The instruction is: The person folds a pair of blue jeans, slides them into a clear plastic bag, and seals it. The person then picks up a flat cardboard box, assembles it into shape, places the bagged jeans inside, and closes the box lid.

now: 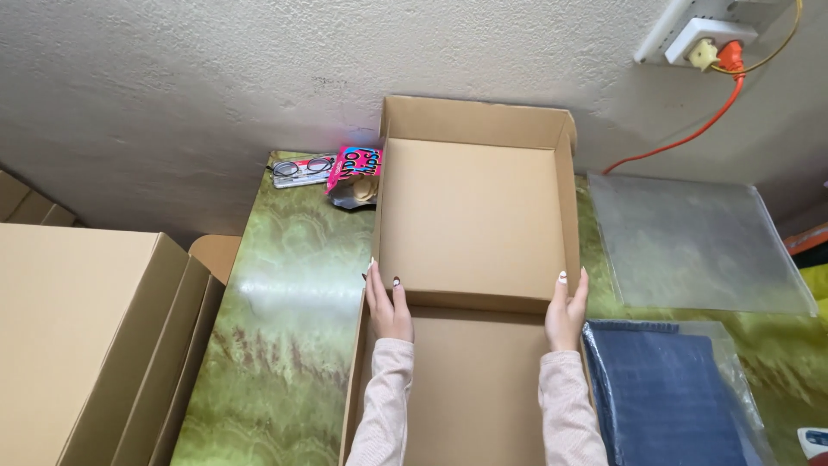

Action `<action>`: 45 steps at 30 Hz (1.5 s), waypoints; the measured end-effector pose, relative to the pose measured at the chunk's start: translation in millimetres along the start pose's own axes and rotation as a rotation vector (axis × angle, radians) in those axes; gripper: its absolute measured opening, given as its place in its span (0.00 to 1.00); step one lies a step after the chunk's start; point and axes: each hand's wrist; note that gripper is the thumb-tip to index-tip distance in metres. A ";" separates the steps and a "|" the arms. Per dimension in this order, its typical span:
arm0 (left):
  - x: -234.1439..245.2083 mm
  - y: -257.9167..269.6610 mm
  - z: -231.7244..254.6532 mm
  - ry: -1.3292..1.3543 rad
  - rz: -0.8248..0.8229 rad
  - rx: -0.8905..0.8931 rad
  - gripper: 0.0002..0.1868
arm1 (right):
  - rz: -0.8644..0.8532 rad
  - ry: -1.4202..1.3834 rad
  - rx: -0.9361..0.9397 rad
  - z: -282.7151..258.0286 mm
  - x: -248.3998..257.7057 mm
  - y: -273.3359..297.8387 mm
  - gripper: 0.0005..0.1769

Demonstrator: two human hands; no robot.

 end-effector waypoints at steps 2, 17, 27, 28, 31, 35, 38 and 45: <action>-0.7 -1.8 -1.5 0.001 -0.013 0.010 0.28 | -0.002 -0.008 0.002 14.3 -2.2 -9.9 0.30; 11.0 27.0 35.3 0.125 -0.070 -0.107 0.28 | -0.032 -0.322 -0.144 7.7 74.6 22.7 0.25; -73.5 166.7 65.5 0.415 -0.432 0.102 0.24 | 0.053 -0.254 -0.136 38.6 187.0 -8.3 0.18; -87.6 181.3 61.7 0.416 -0.435 0.105 0.24 | 0.056 -0.251 -0.136 45.3 198.8 -15.8 0.18; -133.8 224.2 53.2 0.439 -0.449 0.144 0.23 | 0.064 -0.235 -0.130 66.7 234.9 -48.0 0.17; -193.9 277.3 34.8 0.457 -0.439 0.169 0.22 | 0.038 -0.213 -0.150 117.9 282.6 -101.2 0.18; -229.9 305.4 15.7 0.395 -0.388 0.194 0.22 | 0.019 -0.173 -0.150 153.5 309.0 -138.7 0.17; -258.7 336.3 -32.3 -0.092 -0.179 0.180 0.28 | 0.128 0.036 -0.019 244.3 336.5 -213.5 0.13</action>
Point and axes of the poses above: each hand's wrist, its own y-axis away from the middle knuckle, its own x-axis out of the back of the hand, z = x × y, and after that the axes turned 9 degrees about z, right-handed
